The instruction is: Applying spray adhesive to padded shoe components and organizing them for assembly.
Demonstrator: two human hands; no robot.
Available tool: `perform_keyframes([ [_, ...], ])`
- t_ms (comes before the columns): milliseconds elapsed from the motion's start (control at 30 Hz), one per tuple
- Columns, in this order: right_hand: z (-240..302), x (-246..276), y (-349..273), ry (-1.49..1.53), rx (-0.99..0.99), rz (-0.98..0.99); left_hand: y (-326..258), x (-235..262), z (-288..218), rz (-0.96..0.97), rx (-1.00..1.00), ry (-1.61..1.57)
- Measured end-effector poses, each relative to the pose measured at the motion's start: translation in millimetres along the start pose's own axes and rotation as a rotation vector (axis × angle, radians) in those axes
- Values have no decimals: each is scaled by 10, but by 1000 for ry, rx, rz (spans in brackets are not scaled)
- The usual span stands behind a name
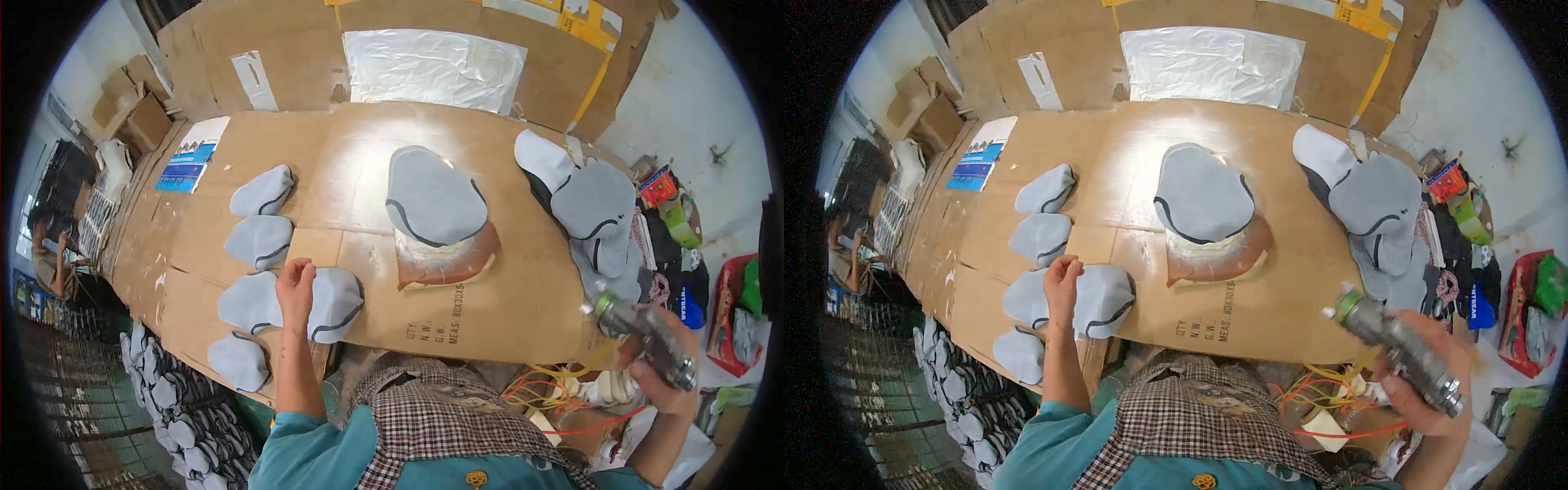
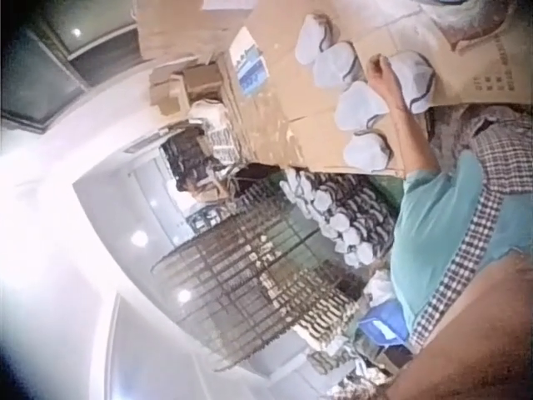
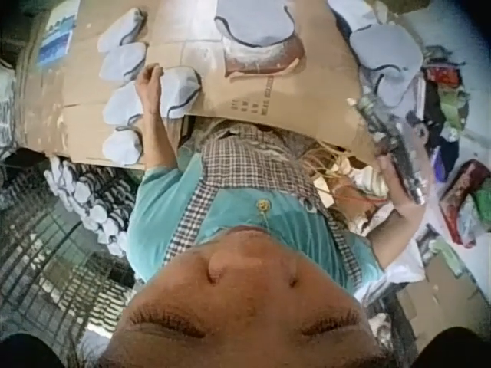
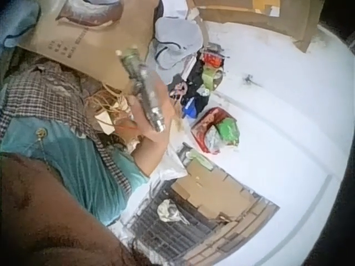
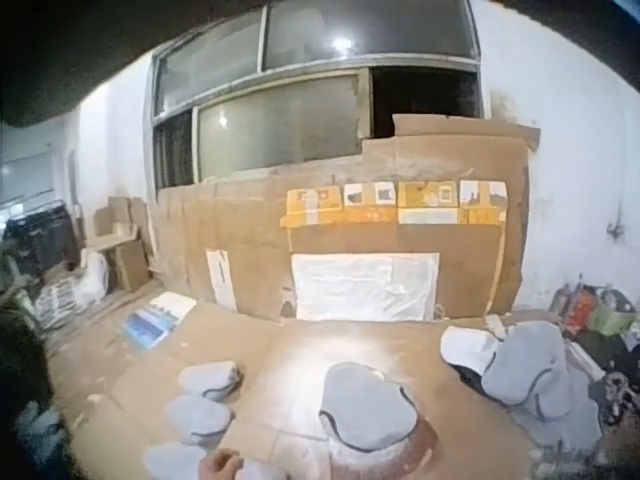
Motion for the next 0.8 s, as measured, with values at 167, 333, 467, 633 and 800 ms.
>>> perform_keyframes([
  [167,321,-192,-61,-252,4,-42,61,54,96,32,30,-36],
  [333,359,-139,-355,-115,-119,-232,100,230,202,59,39,-17],
  [467,542,-261,-466,-171,-58,-141,119,293,211,60,1,-49],
  [633,690,-595,-238,-157,11,-38,32,364,275,50,41,-98],
  [800,703,-476,-124,-138,16,-102,-77,492,328,-7,49,-76],
])
Point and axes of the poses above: each hand's wrist, its own y-axis towards the middle knuckle, its own x-axis out of the back of the hand, z = x × y, the point moved 8 cm from there along y, towards the middle knuckle, and after that the axes turned 5 degrees about z, right-handed, at the moved point
